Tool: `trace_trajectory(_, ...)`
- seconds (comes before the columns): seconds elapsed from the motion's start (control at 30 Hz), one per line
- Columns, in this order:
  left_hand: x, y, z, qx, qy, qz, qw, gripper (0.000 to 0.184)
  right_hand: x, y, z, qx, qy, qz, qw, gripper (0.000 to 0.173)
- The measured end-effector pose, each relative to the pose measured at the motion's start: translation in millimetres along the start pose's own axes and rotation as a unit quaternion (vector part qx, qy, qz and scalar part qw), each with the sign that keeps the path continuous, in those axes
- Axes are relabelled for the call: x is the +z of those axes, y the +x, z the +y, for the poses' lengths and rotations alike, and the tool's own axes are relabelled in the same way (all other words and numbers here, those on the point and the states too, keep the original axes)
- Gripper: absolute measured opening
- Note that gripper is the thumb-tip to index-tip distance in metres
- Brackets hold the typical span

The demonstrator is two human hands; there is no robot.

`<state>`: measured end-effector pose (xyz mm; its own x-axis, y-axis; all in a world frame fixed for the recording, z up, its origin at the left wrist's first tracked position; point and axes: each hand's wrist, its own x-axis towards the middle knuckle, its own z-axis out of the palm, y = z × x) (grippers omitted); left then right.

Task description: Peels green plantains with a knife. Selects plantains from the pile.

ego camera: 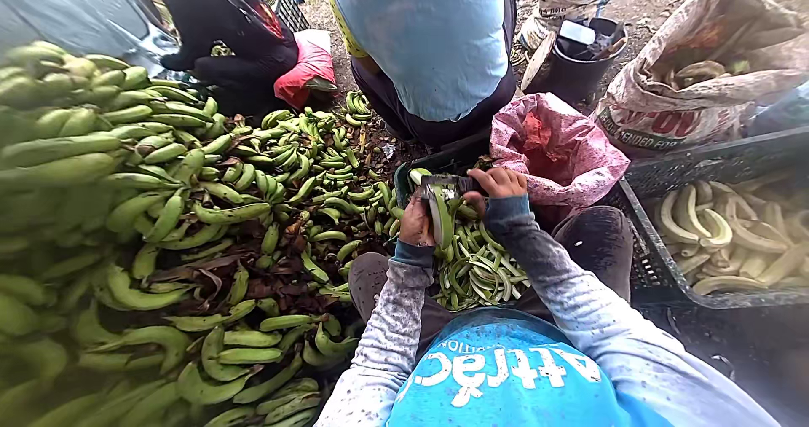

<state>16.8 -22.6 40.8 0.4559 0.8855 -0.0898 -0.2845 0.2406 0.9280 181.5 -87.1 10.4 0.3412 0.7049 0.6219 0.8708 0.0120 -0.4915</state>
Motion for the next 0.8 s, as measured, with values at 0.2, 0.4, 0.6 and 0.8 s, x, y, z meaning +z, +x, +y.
trace_trajectory(0.2, -4, -16, 5, -0.011, 0.298, -0.168, 0.940, 0.049, -24, 59, 20, 0.192, 0.065, -0.292, 0.935, 0.048)
trace_trajectory(0.4, -15, -9, 2, -0.054, 0.138, -0.162, 0.976, 0.043, 33, 12, 41, 0.424, 0.260, -0.218, 0.840, 0.048)
trace_trajectory(0.6, -13, 0, -9, -0.084, 0.050, 0.005, 0.995, 0.039, 5, -44, 17, 0.030, 0.133, -0.121, 0.983, 0.048)
trace_trajectory(0.8, -9, -11, -8, -0.069, 0.073, -0.045, 0.994, 0.033, -15, -9, 9, 0.036, 0.023, -0.140, 0.989, 0.050)
